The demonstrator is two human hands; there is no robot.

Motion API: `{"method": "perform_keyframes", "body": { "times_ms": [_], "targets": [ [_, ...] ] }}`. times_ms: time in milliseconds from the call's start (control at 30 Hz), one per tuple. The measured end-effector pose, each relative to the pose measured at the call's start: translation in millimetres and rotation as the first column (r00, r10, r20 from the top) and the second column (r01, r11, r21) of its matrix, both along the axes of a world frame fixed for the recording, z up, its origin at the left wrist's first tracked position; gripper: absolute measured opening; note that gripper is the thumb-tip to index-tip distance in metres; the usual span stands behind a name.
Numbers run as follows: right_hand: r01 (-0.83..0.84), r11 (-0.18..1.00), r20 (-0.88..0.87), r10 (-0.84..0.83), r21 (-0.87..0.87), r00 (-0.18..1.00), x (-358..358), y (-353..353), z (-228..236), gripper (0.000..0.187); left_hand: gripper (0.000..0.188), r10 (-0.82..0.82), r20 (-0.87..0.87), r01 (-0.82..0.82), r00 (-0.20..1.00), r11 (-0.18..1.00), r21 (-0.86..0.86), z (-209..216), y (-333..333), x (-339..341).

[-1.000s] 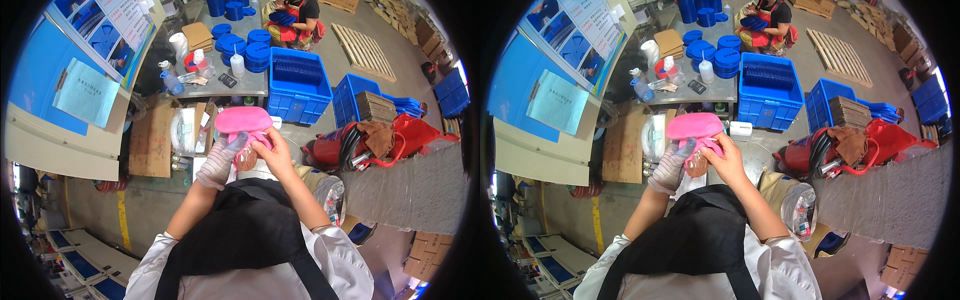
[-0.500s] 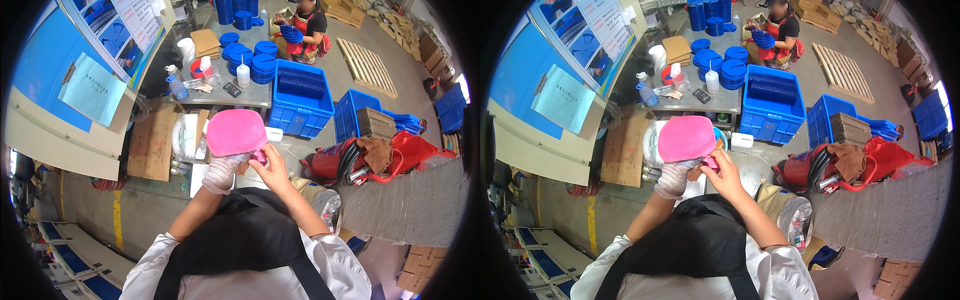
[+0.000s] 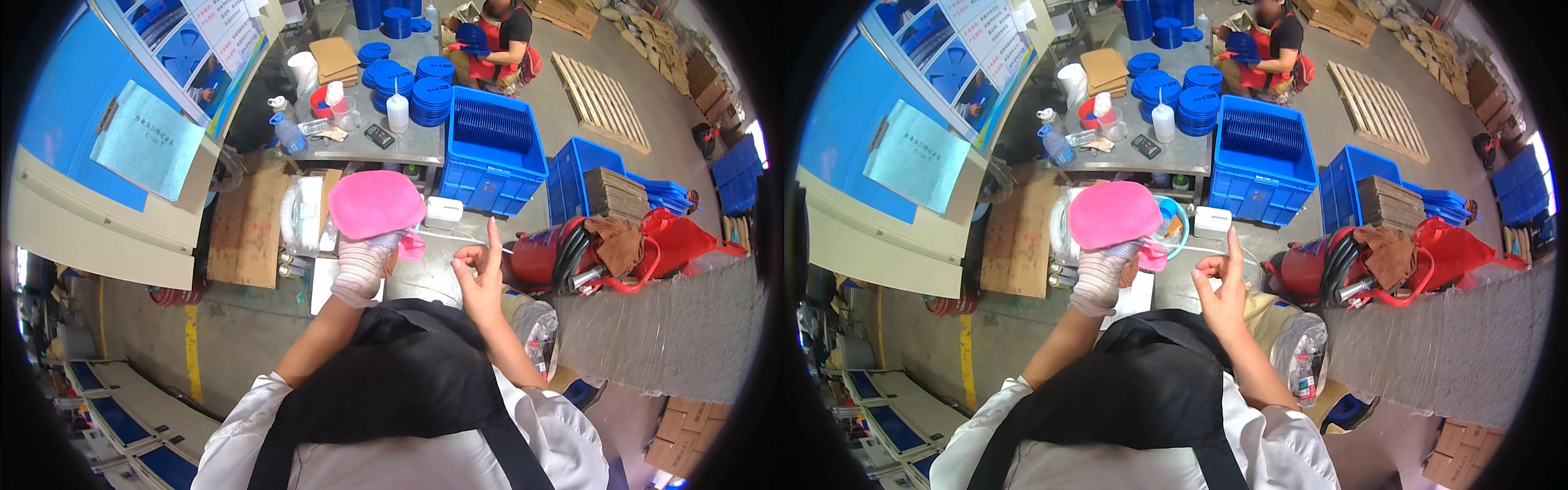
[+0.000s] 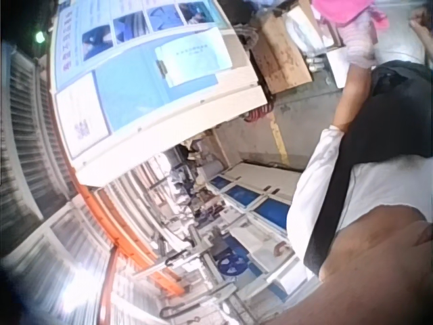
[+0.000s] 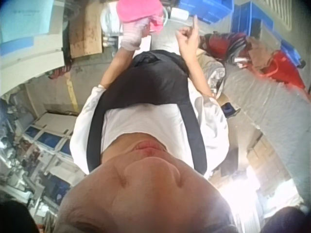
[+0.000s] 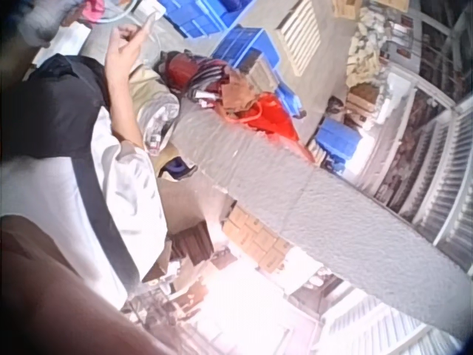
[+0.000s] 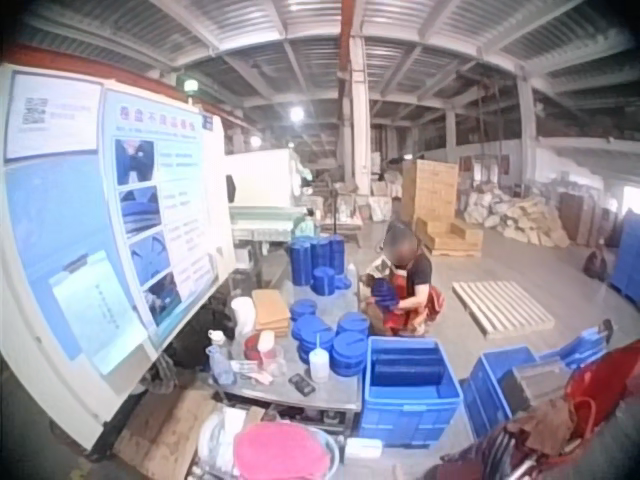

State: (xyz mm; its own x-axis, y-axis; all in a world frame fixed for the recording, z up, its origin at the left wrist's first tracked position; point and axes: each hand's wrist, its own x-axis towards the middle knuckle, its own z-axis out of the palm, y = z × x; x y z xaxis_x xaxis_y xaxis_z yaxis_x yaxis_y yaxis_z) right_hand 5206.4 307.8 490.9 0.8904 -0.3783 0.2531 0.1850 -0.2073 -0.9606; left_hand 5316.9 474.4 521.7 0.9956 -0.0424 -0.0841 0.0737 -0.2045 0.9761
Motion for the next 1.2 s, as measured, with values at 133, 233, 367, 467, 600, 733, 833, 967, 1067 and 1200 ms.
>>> {"method": "perform_keyframes", "body": {
  "times_ms": [133, 233, 367, 467, 600, 733, 833, 967, 1067, 1200],
  "targets": [
    [0.02, 0.961, 0.235, 0.047, -0.277, 0.971, -4, 8, 1, 0.079, 0.035, -0.064, 0.038, 0.073, 0.997, 0.923, -0.377, -5, 2, -11],
    [0.021, 0.82, 0.294, 0.181, -0.572, 0.938, 1, 8, 24, 0.069, 0.036, -0.073, 0.051, 0.087, 0.996, 0.918, -0.387, 2, 1, -15],
    [0.143, 0.751, 0.293, 0.069, -0.645, 0.954, 13, 14, 34, 0.051, 0.034, -0.103, 0.041, 0.111, 0.994, 0.933, -0.342, 3, 0, -19],
    [0.187, 0.769, 0.195, -0.083, -0.611, 0.977, 16, 13, 30, 0.03, 0.038, -0.154, -0.025, 0.135, 0.988, 0.925, -0.355, 2, 0, -22],
    [0.208, 0.726, 0.19, -0.109, -0.655, 0.976, 19, 11, 29, 0.013, 0.043, -0.204, -0.076, 0.135, 0.976, 0.841, -0.523, 15, -3, -34],
    [0.102, 0.848, 0.112, -0.052, -0.519, 0.992, 23, 14, 19, 0.016, 0.044, -0.247, -0.234, 0.06, 0.94, 0.797, -0.601, 19, -5, -40],
    [-0.084, 0.957, -0.022, 0.081, -0.278, 0.996, 21, 19, 19, 0.019, 0.046, -0.279, -0.255, 0.067, 0.926, 0.785, -0.615, 10, -6, -41],
    [-0.221, 0.973, -0.094, 0.226, 0.063, 0.97, 18, 16, 6, 0.013, 0.043, -0.328, -0.35, 0.039, 0.877, 0.777, -0.628, 5, -3, -40],
    [-0.28, 0.842, -0.059, 0.344, 0.461, 0.937, 20, 14, -10, 0.016, 0.042, -0.448, -0.402, 0.071, 0.799, 0.733, -0.677, -14, 3, -34],
    [-0.282, 0.857, 0.046, 0.291, 0.431, 0.956, 22, 17, -8, 0.012, 0.049, -0.54, -0.456, 0.048, 0.708, 0.681, -0.731, -28, 10, -32]
  ]
}}
